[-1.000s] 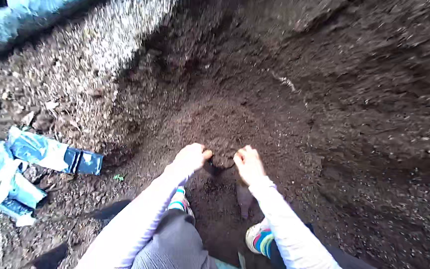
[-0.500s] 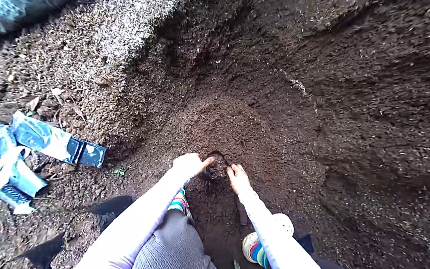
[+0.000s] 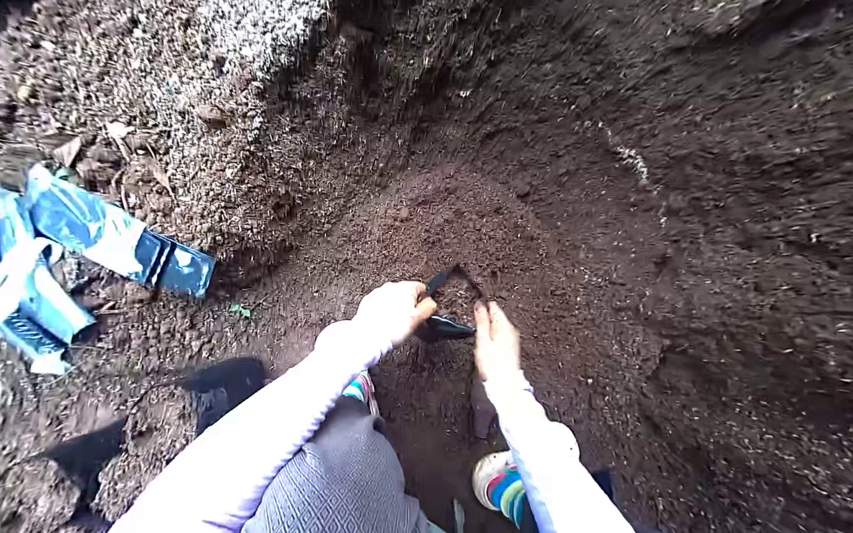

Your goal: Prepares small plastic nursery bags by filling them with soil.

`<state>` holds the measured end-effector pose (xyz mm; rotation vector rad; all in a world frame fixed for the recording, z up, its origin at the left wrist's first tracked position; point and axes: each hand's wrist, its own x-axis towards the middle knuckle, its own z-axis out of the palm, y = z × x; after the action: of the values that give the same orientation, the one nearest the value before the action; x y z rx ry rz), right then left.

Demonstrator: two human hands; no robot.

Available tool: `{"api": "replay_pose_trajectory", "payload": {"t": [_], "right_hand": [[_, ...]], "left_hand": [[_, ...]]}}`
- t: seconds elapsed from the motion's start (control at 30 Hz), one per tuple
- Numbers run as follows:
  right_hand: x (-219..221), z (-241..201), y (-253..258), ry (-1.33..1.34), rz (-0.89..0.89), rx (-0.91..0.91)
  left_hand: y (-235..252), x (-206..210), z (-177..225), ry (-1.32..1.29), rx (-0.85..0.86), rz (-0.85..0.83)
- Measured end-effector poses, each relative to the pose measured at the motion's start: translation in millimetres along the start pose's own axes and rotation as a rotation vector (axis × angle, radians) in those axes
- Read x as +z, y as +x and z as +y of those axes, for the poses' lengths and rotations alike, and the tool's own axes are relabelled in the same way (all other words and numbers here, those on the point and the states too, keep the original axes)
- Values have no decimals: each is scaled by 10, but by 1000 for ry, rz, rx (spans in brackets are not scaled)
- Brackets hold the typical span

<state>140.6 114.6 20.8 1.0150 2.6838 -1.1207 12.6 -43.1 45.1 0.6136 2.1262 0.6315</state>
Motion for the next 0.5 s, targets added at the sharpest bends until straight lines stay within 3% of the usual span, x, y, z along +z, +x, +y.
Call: {"api": "replay_pose_trajectory", "payload": {"t": [0.1, 0.3, 0.43, 0.5], "right_hand": [[174, 203, 166, -211, -260, 93], [24, -1, 46, -235, -164, -49], [100, -332, 233, -402, -439, -71], [235, -350, 284, -462, -450, -67]], "left_hand": [[246, 305, -249, 135, -179, -102], [247, 378, -328, 147, -283, -130], [325, 510, -278, 17, -286, -290], [334, 569, -245, -135, -290, -303]]}}
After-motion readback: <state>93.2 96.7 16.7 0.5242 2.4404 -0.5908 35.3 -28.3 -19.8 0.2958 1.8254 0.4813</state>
